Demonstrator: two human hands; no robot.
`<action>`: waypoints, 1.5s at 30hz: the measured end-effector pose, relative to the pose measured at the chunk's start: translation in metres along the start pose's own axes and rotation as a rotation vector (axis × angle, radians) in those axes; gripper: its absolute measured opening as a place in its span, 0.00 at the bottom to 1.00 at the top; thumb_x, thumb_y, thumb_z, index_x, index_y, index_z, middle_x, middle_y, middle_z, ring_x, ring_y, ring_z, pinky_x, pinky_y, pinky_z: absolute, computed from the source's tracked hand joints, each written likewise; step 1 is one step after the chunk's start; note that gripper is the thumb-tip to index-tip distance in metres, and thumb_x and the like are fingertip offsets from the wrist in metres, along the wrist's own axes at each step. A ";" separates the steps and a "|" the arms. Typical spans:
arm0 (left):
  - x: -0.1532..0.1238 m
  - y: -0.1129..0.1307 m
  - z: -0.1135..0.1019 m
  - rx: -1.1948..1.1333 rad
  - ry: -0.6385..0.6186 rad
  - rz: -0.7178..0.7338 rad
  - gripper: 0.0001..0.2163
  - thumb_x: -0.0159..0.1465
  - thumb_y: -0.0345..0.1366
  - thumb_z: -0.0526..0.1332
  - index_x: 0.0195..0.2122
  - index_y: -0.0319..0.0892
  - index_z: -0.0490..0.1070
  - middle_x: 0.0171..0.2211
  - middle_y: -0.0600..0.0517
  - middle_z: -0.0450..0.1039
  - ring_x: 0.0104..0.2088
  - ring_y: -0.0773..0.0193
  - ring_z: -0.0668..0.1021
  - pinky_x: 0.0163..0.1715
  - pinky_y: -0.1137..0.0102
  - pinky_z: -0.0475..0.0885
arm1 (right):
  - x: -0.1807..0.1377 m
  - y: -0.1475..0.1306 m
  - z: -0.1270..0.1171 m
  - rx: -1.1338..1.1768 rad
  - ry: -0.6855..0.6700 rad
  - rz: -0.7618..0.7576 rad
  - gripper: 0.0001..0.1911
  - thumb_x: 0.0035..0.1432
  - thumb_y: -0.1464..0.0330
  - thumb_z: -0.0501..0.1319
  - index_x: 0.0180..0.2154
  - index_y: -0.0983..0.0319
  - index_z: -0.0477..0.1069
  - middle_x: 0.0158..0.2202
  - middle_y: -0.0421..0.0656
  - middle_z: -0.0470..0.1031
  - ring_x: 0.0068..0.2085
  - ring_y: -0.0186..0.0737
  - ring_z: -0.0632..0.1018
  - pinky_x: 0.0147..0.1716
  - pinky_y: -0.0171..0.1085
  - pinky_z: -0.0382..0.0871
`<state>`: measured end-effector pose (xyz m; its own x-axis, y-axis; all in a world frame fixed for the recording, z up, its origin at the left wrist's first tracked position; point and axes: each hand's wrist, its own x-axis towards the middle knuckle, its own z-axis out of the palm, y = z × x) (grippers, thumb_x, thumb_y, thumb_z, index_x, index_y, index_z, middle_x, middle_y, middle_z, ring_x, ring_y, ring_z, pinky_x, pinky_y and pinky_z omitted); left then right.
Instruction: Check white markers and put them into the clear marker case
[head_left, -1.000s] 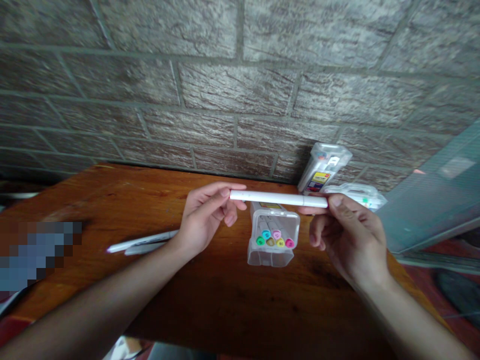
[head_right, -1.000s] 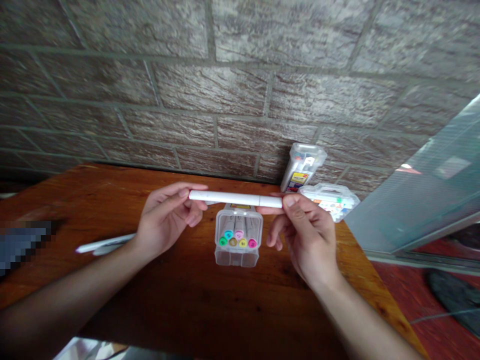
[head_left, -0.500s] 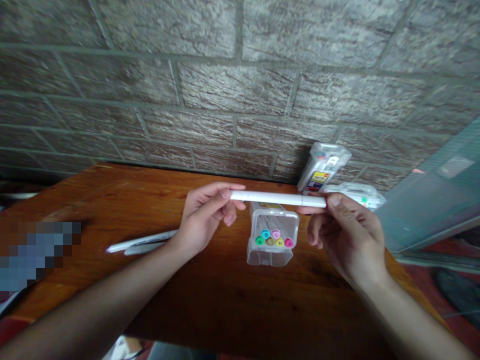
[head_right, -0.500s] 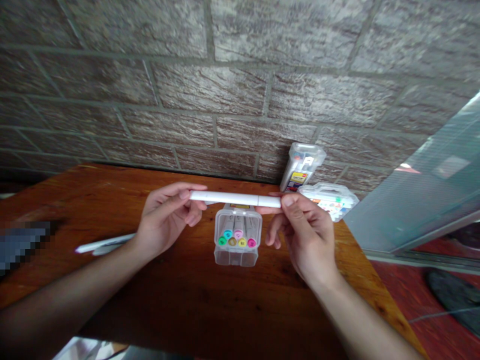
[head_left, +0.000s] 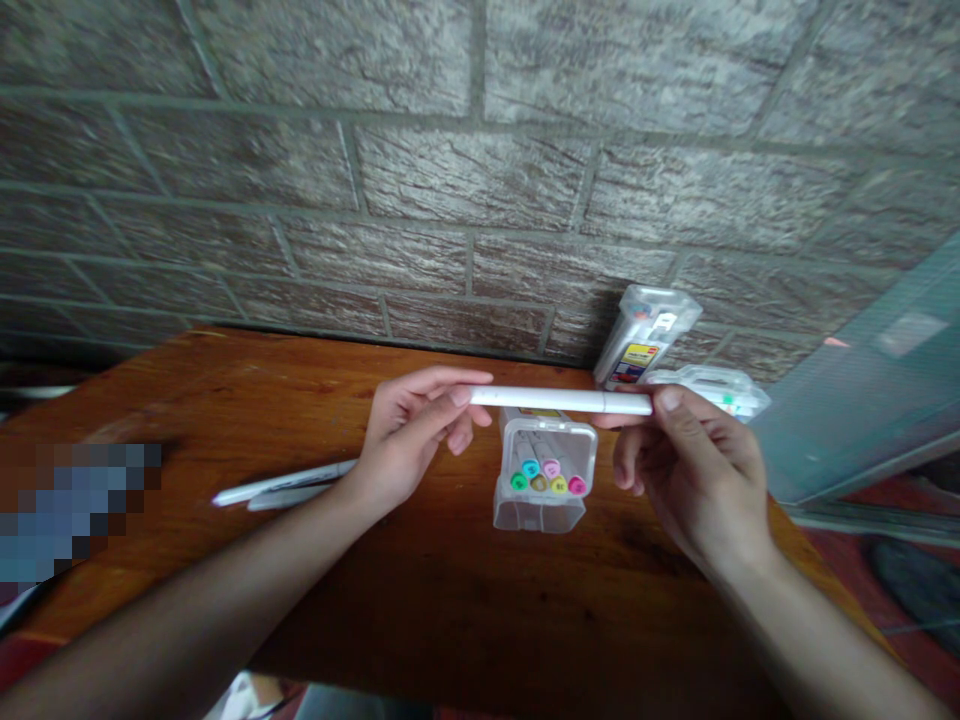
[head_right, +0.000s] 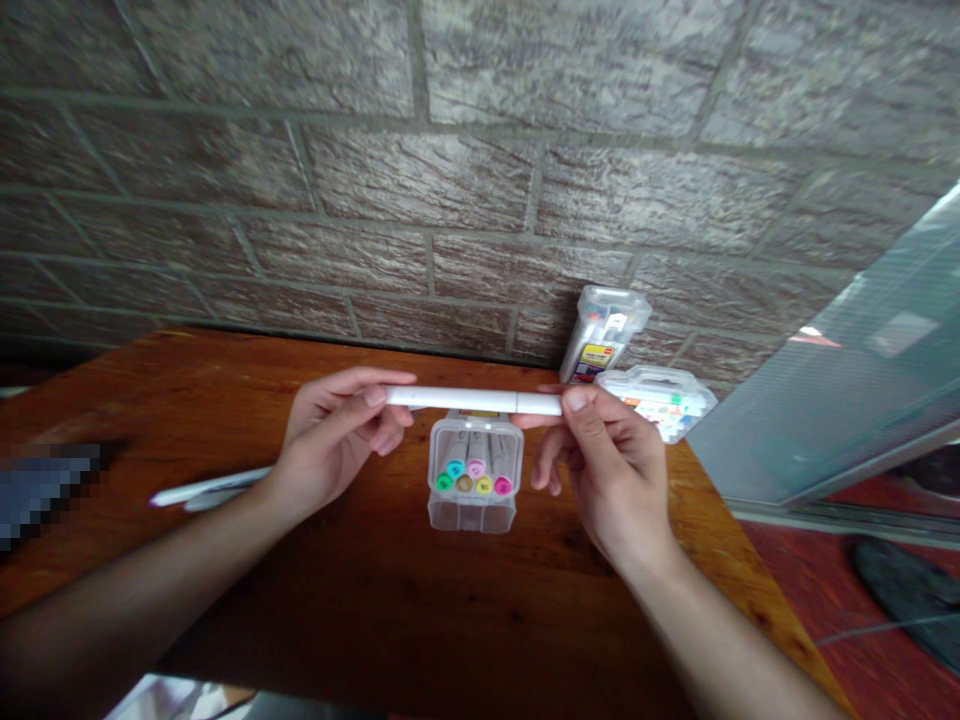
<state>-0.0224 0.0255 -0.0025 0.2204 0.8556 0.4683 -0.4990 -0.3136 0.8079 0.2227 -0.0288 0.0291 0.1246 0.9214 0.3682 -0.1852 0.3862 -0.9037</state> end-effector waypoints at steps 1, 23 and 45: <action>0.000 0.000 0.000 0.004 -0.001 0.002 0.09 0.67 0.37 0.71 0.47 0.43 0.87 0.30 0.47 0.84 0.20 0.73 0.72 0.21 0.75 0.67 | 0.000 0.000 0.000 0.001 -0.002 -0.001 0.13 0.66 0.58 0.70 0.35 0.60 0.81 0.35 0.47 0.88 0.17 0.32 0.76 0.12 0.29 0.66; -0.003 0.008 0.009 0.411 0.055 0.149 0.07 0.59 0.30 0.76 0.40 0.41 0.86 0.27 0.52 0.83 0.21 0.71 0.76 0.21 0.77 0.71 | -0.003 0.005 -0.001 -0.149 -0.037 -0.121 0.10 0.56 0.73 0.78 0.38 0.60 0.80 0.21 0.35 0.80 0.15 0.30 0.76 0.14 0.25 0.69; -0.005 0.008 0.011 0.412 0.020 0.162 0.06 0.63 0.32 0.74 0.41 0.44 0.86 0.28 0.52 0.84 0.22 0.69 0.77 0.21 0.74 0.70 | -0.006 -0.001 0.001 -0.278 -0.069 -0.176 0.08 0.60 0.68 0.75 0.41 0.59 0.83 0.22 0.37 0.81 0.16 0.32 0.77 0.13 0.28 0.71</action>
<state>-0.0182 0.0137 0.0056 0.1481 0.7885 0.5969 -0.1492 -0.5789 0.8017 0.2208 -0.0347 0.0281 0.0629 0.8462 0.5291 0.1072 0.5214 -0.8466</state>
